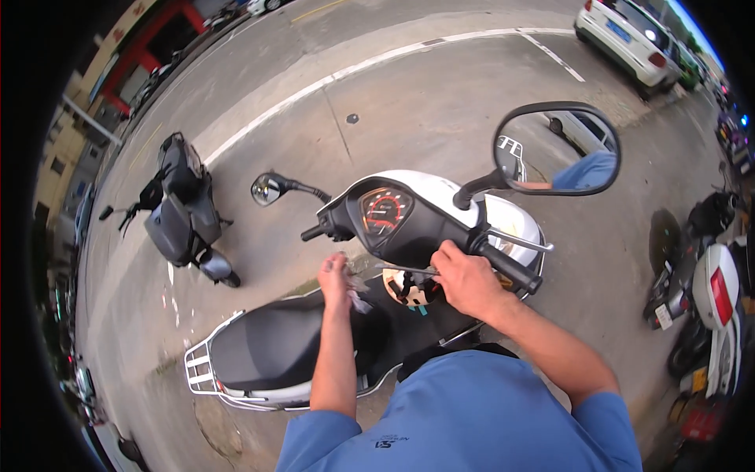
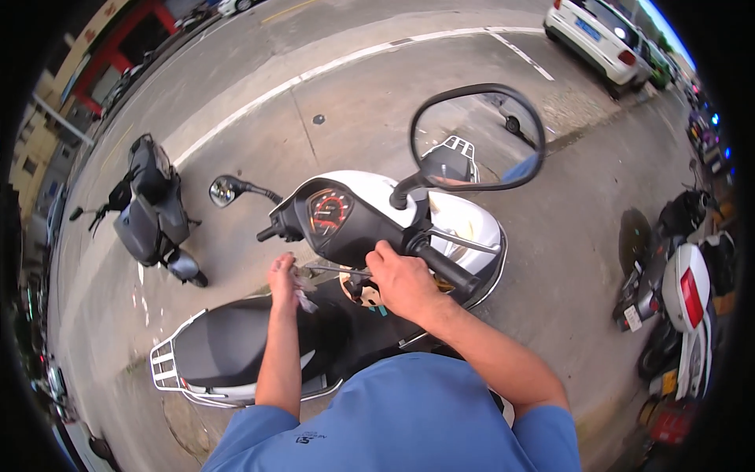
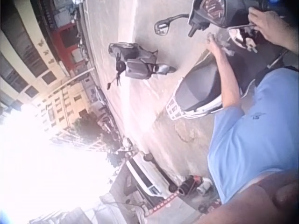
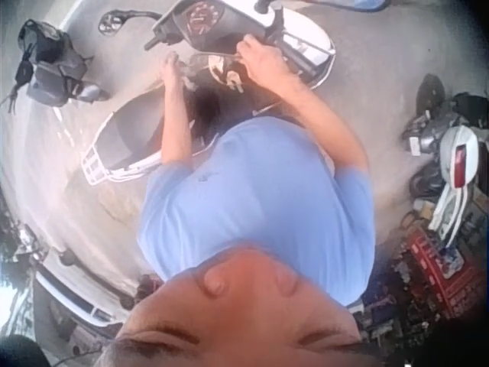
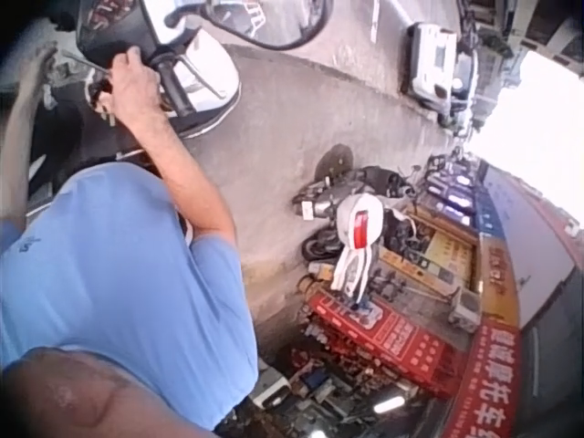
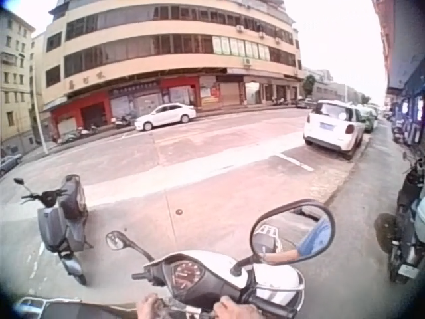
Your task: The person is repairing the scooter front panel using a screwdriver.
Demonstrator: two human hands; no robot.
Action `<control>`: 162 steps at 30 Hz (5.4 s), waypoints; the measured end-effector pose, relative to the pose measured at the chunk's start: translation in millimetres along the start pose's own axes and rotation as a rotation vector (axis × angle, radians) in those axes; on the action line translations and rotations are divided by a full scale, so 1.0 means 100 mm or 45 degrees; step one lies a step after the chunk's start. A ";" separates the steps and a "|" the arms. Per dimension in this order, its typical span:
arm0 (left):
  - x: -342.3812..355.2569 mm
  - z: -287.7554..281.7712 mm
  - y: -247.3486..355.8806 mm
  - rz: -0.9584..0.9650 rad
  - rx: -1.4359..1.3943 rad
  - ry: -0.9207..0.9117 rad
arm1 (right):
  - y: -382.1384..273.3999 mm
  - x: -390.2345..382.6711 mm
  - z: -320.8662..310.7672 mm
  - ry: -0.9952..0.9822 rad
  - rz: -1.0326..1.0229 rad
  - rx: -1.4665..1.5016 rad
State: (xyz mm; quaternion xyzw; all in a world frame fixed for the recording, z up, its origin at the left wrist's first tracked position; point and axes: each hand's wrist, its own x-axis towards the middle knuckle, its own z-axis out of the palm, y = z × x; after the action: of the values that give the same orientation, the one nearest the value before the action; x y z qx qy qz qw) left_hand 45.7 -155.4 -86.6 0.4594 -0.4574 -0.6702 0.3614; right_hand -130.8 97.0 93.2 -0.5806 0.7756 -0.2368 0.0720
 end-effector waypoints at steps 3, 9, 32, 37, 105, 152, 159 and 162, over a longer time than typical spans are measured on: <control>-0.77 0.31 0.26 -0.222 -0.101 -0.272 | -0.02 0.01 -0.03 -0.039 0.051 0.056; -1.41 0.65 0.38 -0.333 -0.206 -0.851 | -0.08 0.05 -0.06 -0.086 0.027 0.057; -1.58 0.93 0.39 -0.262 -0.328 -0.914 | -0.04 -0.38 0.32 0.363 0.438 0.693; -1.60 0.96 0.46 -0.287 -0.223 -0.873 | -0.04 -0.41 0.26 0.240 0.622 0.845; -1.65 1.11 0.48 0.098 0.115 -0.838 | 0.09 -0.31 0.17 -0.146 0.409 0.462; -1.60 1.07 0.47 -0.203 -0.170 -0.925 | -0.12 -0.42 0.11 0.227 0.544 0.806; -1.61 1.11 0.53 -0.150 -0.199 -1.097 | -0.09 -0.49 0.24 0.353 0.514 0.811; -1.64 1.15 0.57 -0.117 -0.162 -1.022 | -0.10 -0.51 0.25 0.362 0.515 0.831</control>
State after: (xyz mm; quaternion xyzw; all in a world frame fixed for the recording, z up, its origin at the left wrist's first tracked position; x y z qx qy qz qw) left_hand -7.5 7.3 32.5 0.1582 -0.4987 -0.8386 0.1515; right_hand -96.4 135.1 67.7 -0.3245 0.7606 -0.5294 0.1898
